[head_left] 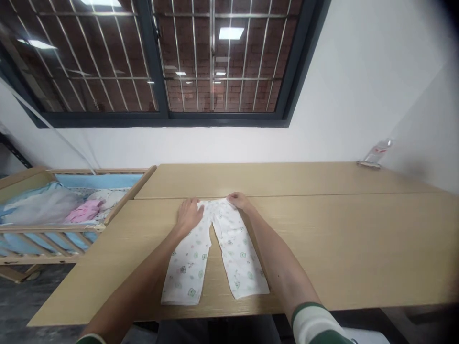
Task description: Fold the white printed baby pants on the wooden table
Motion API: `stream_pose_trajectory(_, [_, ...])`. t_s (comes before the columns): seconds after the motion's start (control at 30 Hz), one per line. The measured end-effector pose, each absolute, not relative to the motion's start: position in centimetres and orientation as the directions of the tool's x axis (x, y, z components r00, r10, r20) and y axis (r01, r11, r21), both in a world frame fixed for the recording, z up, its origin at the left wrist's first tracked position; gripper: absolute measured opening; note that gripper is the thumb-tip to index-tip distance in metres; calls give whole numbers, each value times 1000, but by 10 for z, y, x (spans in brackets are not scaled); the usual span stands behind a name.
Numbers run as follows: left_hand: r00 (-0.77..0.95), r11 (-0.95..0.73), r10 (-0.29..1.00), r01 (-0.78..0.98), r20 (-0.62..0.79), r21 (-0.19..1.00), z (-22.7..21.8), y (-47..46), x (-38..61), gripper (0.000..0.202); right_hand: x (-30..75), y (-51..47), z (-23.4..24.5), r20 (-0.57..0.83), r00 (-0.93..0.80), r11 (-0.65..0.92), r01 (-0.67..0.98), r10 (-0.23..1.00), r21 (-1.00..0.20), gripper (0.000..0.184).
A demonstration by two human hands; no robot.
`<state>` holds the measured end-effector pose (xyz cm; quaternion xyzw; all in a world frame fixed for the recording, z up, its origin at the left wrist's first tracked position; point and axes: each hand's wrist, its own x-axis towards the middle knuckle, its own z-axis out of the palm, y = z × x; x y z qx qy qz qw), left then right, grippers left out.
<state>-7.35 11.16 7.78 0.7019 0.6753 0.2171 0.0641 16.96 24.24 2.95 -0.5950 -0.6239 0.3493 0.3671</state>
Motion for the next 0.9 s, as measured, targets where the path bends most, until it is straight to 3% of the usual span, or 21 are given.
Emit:
stream_pose_trajectory(0.1, [196,-251,965,878,173,406,79,42,-39,24,172,243,31,24,-26,33,449,999,-893,7])
stream_pose_trajectory(0.17, [362,-374,924,781,126,501,74,-5,-11,26,171,243,31,16,-19,22,428,1000,-903,7])
stream_pose_trajectory(0.23, [413,-396,905,741,96,542,69,-38,20,26,169,242,31,12,-15,17,411,1000,-911,6])
stream_pose_trajectory(0.33, [454,-402,891,761,24,509,61,-59,59,26,168,239,31,8,-22,16,396,1000,-918,5])
stream_pose_trajectory(0.5, [442,-354,893,806,-84,475,57,-55,86,37,168,237,32,1,-33,14,375,999,-927,8])
stream_pose_trajectory(0.73, [418,-334,907,791,-55,512,64,-59,70,25,161,235,32,-22,-9,-18,326,1000,-945,18])
stream_pose_trajectory(0.8, [352,-286,936,783,-15,552,69,-65,58,27,157,235,36,-30,3,-29,317,1000,-948,19])
stream_pose_trajectory(0.9, [237,-184,971,682,24,708,77,-76,31,35,145,234,47,-44,0,-42,302,999,-952,23])
